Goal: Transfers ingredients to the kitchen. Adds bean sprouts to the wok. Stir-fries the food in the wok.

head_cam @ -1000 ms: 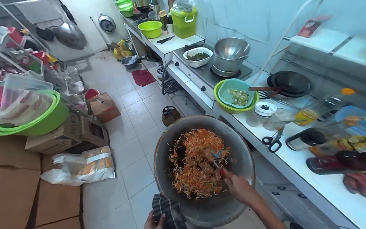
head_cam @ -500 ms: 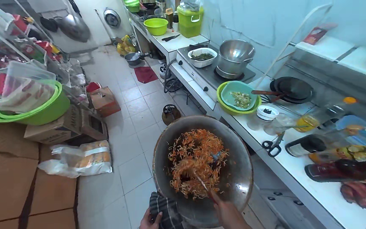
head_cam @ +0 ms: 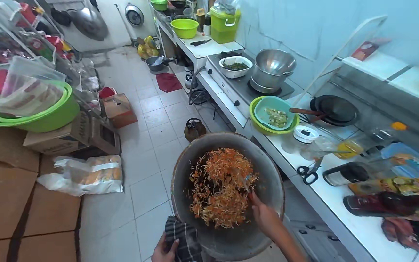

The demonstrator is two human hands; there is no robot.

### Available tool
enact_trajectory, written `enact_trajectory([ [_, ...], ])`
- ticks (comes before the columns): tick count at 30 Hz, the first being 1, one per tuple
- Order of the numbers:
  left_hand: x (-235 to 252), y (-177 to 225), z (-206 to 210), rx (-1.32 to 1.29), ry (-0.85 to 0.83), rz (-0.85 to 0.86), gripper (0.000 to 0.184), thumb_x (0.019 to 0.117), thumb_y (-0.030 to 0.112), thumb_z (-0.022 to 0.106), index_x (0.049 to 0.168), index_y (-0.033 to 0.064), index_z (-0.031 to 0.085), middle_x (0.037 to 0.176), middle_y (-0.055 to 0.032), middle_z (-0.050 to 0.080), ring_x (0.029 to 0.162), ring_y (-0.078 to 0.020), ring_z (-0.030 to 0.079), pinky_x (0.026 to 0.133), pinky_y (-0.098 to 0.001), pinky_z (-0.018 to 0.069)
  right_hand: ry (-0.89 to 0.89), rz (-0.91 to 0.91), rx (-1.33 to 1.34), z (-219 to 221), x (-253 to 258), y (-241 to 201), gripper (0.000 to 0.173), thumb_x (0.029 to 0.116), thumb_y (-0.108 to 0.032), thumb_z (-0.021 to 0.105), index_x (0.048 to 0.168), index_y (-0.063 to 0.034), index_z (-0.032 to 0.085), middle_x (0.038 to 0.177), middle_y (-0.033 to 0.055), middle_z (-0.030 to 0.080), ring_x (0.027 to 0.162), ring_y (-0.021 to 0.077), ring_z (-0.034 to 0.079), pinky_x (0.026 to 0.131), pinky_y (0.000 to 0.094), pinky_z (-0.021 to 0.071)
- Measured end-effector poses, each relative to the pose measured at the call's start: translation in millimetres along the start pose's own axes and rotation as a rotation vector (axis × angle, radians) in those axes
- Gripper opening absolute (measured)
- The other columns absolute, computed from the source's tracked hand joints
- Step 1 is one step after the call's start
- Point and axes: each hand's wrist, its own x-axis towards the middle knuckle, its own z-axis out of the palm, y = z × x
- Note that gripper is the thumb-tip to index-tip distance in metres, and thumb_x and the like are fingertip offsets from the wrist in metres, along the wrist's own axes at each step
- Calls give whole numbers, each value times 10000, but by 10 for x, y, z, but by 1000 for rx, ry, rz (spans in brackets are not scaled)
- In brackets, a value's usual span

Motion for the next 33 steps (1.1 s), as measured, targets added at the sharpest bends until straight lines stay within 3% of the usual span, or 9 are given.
enact_trajectory([
  [3, -8, 8, -16, 6, -2, 1, 484, 919, 74, 728, 1339, -81, 543, 1068, -226, 725, 941, -266, 736, 893, -460, 592, 101, 142, -38, 340, 314, 44, 696, 1075, -227, 422, 1674, -216, 67, 1135, 231, 712, 1064, 406, 706, 936, 556, 559],
  [6, 67, -29, -39, 4, -17, 29, 476, 927, 77, 713, 1337, -85, 536, 1080, -227, 720, 950, -259, 732, 901, -452, 590, -106, 32, -27, 288, 50, 112, 661, 1077, -252, 456, 1668, -206, 164, 1226, 263, 677, 1104, 434, 680, 970, 588, 533],
  [8, 46, -81, -18, 9, 0, 19, 493, 918, 84, 725, 1344, -80, 540, 1075, -224, 727, 953, -268, 736, 904, -464, 589, -186, -41, 11, 11, -70, 171, 591, 1094, -296, 448, 1649, -210, 263, 1240, 252, 666, 1019, 398, 697, 900, 575, 550],
  [10, 29, -52, -13, 14, 7, 0, 500, 921, 85, 726, 1356, -73, 536, 1068, -218, 727, 938, -269, 736, 889, -472, 593, -93, -52, 77, -108, 53, 93, 581, 1104, -301, 423, 1650, -203, 253, 1224, 237, 675, 1015, 379, 698, 918, 564, 546],
  [14, 14, -33, -2, 39, -1, -6, 444, 923, 91, 723, 1311, -57, 564, 1031, -199, 735, 909, -262, 738, 859, -474, 598, 41, -70, 56, 337, 490, -58, 625, 1092, -286, 410, 1667, -251, 169, 1129, 237, 713, 1031, 404, 707, 948, 577, 543],
  [20, 34, -64, -26, 18, -30, 22, 469, 942, 83, 692, 1348, -83, 526, 1055, -223, 724, 928, -268, 736, 878, -472, 597, -278, -91, -155, -22, -507, -39, 606, 1086, -267, 447, 1654, -213, 242, 1196, 273, 683, 1100, 447, 671, 956, 606, 522],
  [26, 34, -10, -7, 7, -27, 18, 449, 947, 82, 685, 1338, -76, 532, 1055, -217, 720, 923, -259, 732, 859, -465, 601, -69, -10, -103, 636, 9, 85, 634, 1087, -290, 438, 1665, -281, 179, 1101, 234, 720, 1041, 420, 706, 926, 582, 555],
  [30, 19, -13, -46, -10, -43, 22, 446, 967, 84, 658, 1354, -89, 517, 1070, -224, 715, 936, -251, 728, 879, -457, 594, -169, -119, -72, 382, -513, 261, 595, 1091, -271, 423, 1656, -226, 241, 1128, 267, 719, 1058, 456, 695, 961, 627, 518],
  [33, 45, -31, -13, 3, -38, 29, 444, 969, 80, 649, 1349, -100, 508, 1080, -234, 706, 939, -254, 722, 874, -453, 593, -168, -93, -116, 481, -613, 576, 588, 1086, -268, 404, 1653, -226, 252, 1122, 284, 710, 1028, 485, 692, 902, 665, 526],
])
